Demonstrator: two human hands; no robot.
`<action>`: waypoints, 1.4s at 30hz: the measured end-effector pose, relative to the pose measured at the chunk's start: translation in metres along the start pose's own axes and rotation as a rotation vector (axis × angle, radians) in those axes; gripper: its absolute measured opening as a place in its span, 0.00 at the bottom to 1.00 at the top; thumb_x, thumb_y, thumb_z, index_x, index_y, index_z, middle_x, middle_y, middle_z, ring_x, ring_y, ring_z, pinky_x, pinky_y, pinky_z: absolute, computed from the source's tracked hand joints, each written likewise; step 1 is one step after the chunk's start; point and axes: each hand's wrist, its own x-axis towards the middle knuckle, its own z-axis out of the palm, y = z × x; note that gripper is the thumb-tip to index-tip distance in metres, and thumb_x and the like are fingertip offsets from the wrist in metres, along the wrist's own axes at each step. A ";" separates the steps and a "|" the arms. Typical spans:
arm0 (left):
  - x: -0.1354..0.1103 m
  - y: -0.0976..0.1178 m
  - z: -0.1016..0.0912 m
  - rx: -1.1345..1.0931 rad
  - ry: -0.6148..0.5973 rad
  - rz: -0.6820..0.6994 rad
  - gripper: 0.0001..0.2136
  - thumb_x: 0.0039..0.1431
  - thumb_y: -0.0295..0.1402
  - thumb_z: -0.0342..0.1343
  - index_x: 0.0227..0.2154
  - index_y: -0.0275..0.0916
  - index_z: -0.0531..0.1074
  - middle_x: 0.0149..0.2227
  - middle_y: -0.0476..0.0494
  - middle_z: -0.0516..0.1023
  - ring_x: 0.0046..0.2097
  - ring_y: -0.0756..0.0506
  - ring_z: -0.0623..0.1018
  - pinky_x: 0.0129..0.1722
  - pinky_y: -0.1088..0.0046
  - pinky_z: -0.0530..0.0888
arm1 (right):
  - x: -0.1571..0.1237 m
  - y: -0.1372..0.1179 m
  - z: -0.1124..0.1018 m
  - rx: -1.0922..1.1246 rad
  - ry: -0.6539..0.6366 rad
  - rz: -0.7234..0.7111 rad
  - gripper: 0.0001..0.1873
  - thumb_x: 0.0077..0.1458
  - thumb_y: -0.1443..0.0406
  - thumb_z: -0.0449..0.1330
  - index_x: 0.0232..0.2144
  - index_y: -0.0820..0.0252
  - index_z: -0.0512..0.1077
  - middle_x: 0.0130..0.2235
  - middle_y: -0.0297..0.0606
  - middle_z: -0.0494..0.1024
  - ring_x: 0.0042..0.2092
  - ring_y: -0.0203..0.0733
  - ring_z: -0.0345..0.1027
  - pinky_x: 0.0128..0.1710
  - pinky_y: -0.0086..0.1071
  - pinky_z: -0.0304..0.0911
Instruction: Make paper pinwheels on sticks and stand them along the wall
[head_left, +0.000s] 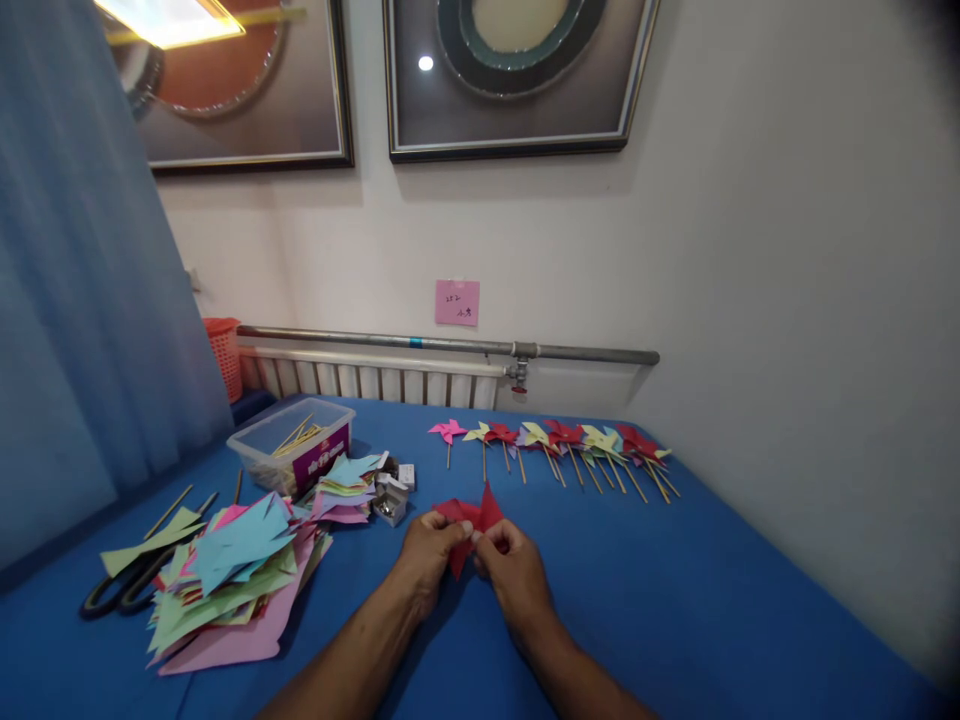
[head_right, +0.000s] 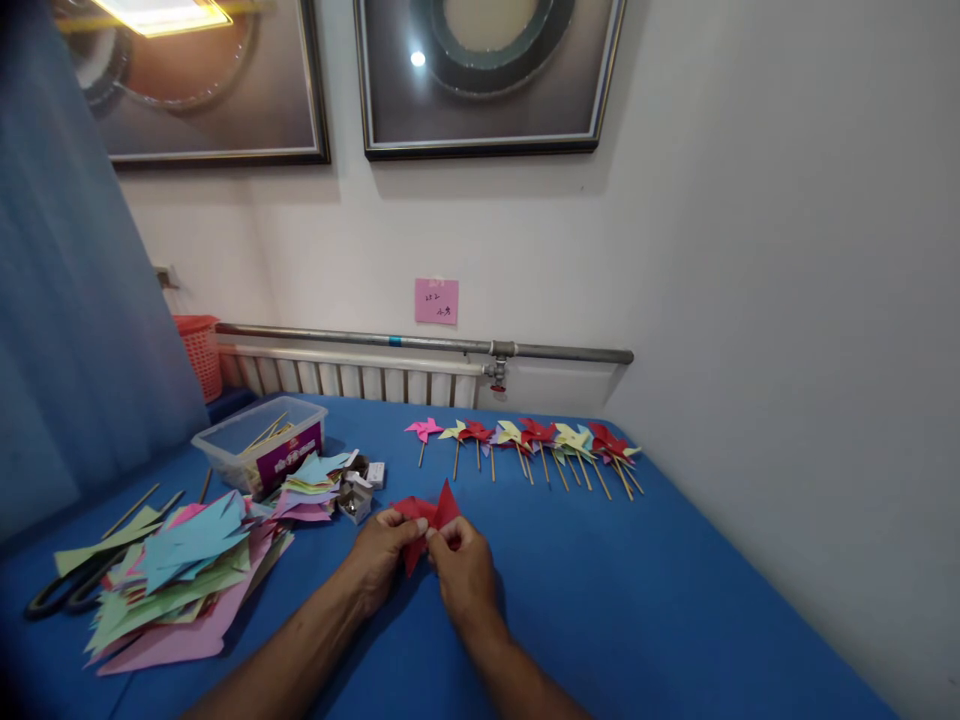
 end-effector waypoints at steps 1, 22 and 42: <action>0.001 -0.001 -0.001 0.008 0.017 -0.006 0.15 0.36 0.36 0.72 0.23 0.33 0.74 0.22 0.45 0.77 0.24 0.50 0.73 0.27 0.74 0.66 | 0.000 0.000 0.000 -0.009 -0.004 -0.015 0.14 0.49 0.55 0.62 0.19 0.54 0.65 0.16 0.28 0.70 0.20 0.37 0.61 0.22 0.29 0.56; 0.000 0.015 -0.005 0.140 0.117 -0.016 0.10 0.40 0.34 0.66 0.19 0.37 0.69 0.16 0.50 0.71 0.19 0.52 0.67 0.23 0.75 0.64 | 0.018 -0.011 -0.029 0.172 -0.190 -0.111 0.24 0.54 0.55 0.61 0.51 0.57 0.71 0.42 0.43 0.80 0.41 0.47 0.76 0.40 0.36 0.69; 0.000 0.018 -0.012 0.174 0.024 -0.054 0.08 0.40 0.34 0.60 0.18 0.37 0.67 0.15 0.52 0.67 0.18 0.53 0.65 0.21 0.75 0.62 | 0.016 -0.029 -0.051 -0.018 -0.436 -0.216 0.17 0.54 0.65 0.55 0.45 0.55 0.76 0.41 0.37 0.80 0.44 0.45 0.72 0.46 0.37 0.65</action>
